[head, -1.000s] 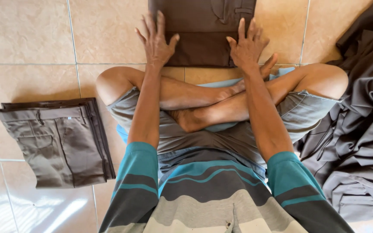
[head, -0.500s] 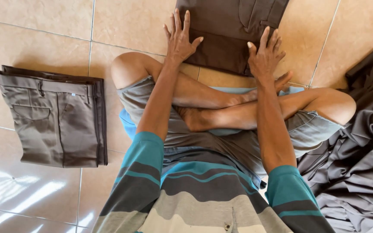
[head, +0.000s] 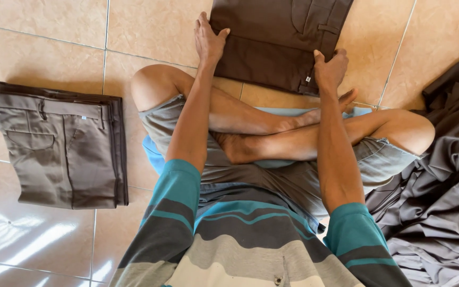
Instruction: The person sits cross-legged on a tiled floor and folds multiple pairs of brown trousers by hand. They smooth the fabric, fold the legs, and stack the folded trousers into a neat pile on the floor.
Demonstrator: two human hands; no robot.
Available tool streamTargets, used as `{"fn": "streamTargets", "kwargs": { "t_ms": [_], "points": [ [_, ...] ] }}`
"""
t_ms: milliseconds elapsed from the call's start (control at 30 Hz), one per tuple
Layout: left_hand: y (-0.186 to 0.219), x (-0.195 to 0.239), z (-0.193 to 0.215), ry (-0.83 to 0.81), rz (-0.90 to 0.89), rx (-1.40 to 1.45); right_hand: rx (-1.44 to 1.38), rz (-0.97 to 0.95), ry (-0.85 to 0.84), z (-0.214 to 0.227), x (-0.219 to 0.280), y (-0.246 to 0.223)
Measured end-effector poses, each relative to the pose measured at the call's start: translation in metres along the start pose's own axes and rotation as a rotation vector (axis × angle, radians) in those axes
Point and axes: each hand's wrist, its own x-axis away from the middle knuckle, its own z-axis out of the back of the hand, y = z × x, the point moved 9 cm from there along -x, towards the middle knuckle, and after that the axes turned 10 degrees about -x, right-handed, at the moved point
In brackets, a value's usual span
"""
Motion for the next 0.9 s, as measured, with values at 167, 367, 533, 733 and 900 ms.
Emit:
{"fn": "streamTargets", "kwargs": {
  "t_ms": [167,367,533,733,900],
  "points": [
    [0.023,0.001,0.024,-0.037,0.168,-0.243,-0.137,0.039,0.037,0.004,-0.015,0.008],
    [0.007,0.014,0.023,0.077,0.186,-0.190,0.000,-0.049,0.040,0.005,0.004,-0.008],
    [-0.004,0.001,0.000,0.006,0.134,-0.178,-0.053,0.010,-0.018,-0.001,-0.006,-0.008],
    [0.002,-0.001,-0.011,-0.134,0.142,-0.118,-0.127,-0.055,-0.093,0.000,-0.002,-0.017],
    [0.008,0.008,-0.001,-0.183,0.155,-0.091,-0.136,-0.009,-0.103,0.001,0.001,-0.026]
  ]
}}
